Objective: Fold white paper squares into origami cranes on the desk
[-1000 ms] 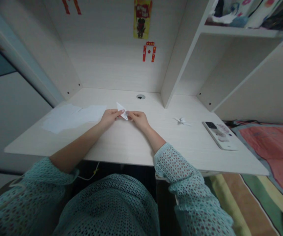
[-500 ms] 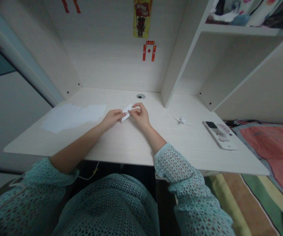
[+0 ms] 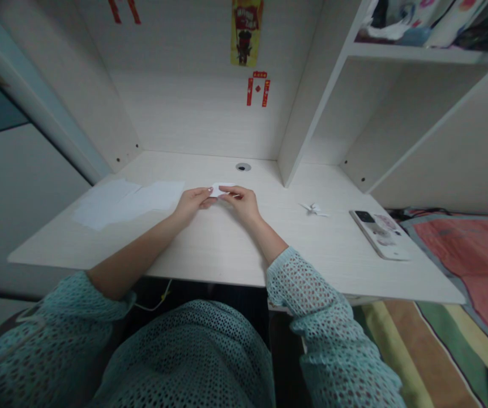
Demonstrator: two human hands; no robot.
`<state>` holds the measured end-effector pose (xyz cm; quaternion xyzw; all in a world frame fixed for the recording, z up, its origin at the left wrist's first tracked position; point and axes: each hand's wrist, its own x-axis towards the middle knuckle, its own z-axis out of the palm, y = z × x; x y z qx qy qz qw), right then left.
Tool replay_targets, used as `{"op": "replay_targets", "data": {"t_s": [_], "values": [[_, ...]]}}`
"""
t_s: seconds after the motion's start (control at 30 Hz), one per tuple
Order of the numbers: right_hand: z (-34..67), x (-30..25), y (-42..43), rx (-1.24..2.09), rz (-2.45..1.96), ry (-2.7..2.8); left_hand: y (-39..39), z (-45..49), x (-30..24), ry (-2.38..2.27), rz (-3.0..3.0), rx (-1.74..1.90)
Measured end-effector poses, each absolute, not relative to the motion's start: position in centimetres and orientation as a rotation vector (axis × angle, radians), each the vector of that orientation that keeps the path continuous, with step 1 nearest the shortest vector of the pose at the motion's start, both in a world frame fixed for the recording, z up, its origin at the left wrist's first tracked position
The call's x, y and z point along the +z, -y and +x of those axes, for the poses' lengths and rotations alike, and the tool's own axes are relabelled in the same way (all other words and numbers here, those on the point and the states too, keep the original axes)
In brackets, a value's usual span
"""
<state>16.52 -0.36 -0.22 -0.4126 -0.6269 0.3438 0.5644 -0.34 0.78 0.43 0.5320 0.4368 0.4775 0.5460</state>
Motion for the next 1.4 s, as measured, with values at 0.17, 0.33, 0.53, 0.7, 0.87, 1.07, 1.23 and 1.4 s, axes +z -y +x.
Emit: {"op": "replay_targets", "data": {"t_s": [0.17,0.33,0.53,0.7,0.87,1.07,1.23,1.4], "values": [[16.7,-0.1,0.5,0.664,-0.915,1.618,-0.7,-0.5,0.4,-1.001,1.204,1.087],[16.9,0.0,0.7,0.627,-0.948,1.685,-0.8,-0.8,0.8,-0.987,1.215,1.065],[17.2,0.2,0.8,0.696,-1.001,1.657,-0.7,-0.9,1.1,-0.991,1.208,1.050],[17.4,0.2,0.4,0.780,-0.976,1.623,-0.6,-0.7,1.0,-1.004,1.187,1.061],[17.5,0.2,0.2,0.917,-0.940,1.502,-0.4,-0.7,1.3,-0.942,1.286,1.073],[17.6,0.3,0.1,0.963,-0.923,1.466,-0.2,-0.5,1.2,-0.838,1.513,1.194],[17.6,0.3,0.2,0.981,-0.887,1.476,-0.2,-0.4,0.9,-0.859,1.596,1.256],[17.4,0.4,0.3,0.997,-0.887,1.474,0.2,-0.4,1.4,-0.943,1.598,1.277]]}}
